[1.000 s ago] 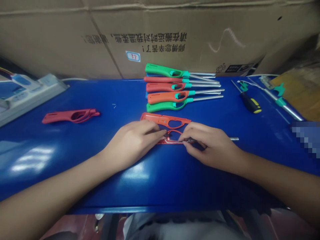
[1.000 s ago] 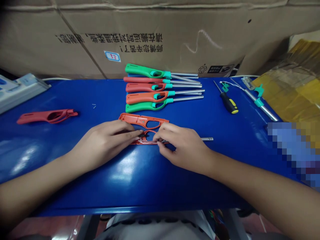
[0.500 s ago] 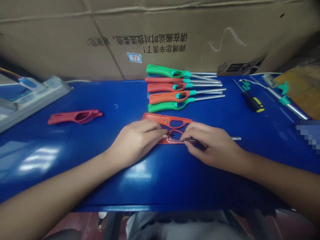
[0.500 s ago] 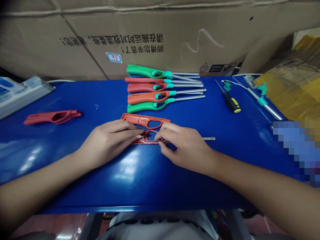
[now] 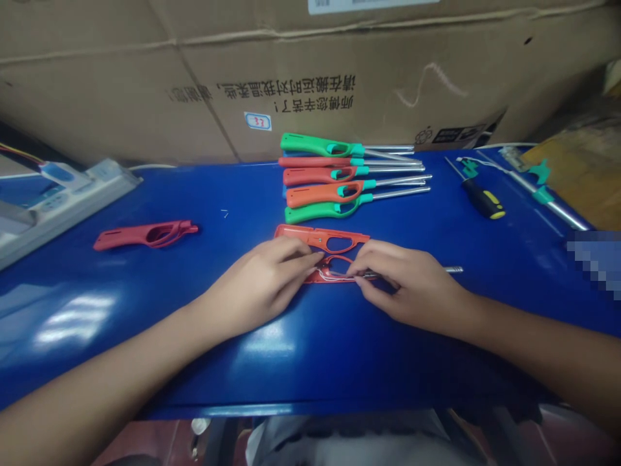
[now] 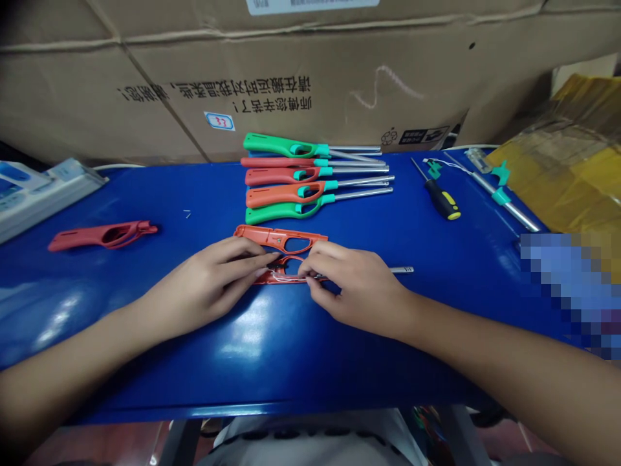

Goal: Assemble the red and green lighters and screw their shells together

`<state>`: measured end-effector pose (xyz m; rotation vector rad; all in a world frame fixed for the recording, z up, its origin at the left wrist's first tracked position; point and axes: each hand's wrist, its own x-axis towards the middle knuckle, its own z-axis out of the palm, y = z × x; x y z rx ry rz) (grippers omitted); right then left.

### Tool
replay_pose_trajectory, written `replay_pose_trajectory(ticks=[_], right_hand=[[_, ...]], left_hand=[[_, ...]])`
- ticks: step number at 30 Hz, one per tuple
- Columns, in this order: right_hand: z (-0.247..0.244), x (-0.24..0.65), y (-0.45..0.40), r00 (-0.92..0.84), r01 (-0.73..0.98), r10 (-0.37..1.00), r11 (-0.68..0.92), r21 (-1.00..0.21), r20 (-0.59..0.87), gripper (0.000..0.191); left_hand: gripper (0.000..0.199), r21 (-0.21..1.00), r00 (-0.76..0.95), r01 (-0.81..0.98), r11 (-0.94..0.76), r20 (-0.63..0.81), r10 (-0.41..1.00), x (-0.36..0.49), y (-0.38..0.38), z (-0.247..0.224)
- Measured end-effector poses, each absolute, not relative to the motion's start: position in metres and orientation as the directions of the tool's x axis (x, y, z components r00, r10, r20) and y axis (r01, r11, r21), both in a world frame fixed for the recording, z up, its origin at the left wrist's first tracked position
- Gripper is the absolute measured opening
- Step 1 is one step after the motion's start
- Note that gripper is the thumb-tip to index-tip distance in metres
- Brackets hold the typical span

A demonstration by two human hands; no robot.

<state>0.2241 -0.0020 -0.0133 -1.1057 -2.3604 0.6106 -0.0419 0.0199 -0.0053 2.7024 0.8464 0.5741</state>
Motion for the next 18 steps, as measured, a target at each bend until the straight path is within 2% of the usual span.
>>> replay_pose_trajectory(ticks=[7, 13, 18], right_hand=[[-0.0143, 0.2234, -0.0016, -0.567, 0.586, 0.790, 0.585, -0.561, 0.232, 0.015], [-0.0153, 0.2230, -0.0003, -0.575, 0.582, 0.783, 0.595, -0.554, 0.237, 0.015], [-0.0155, 0.2232, -0.0009, -0.574, 0.581, 0.782, 0.597, -0.553, 0.241, 0.015]], left_hand=[[0.016, 0.383, 0.701, 0.500, -0.777, 0.347, 0.622, -0.0434, 0.0208, 0.0013], [0.015, 0.461, 0.641, 0.489, -0.740, 0.385, 0.664, -0.0412, 0.0198, -0.0012], [0.016, 0.407, 0.668, 0.491, -0.771, 0.393, 0.632, -0.0423, 0.0206, -0.0029]])
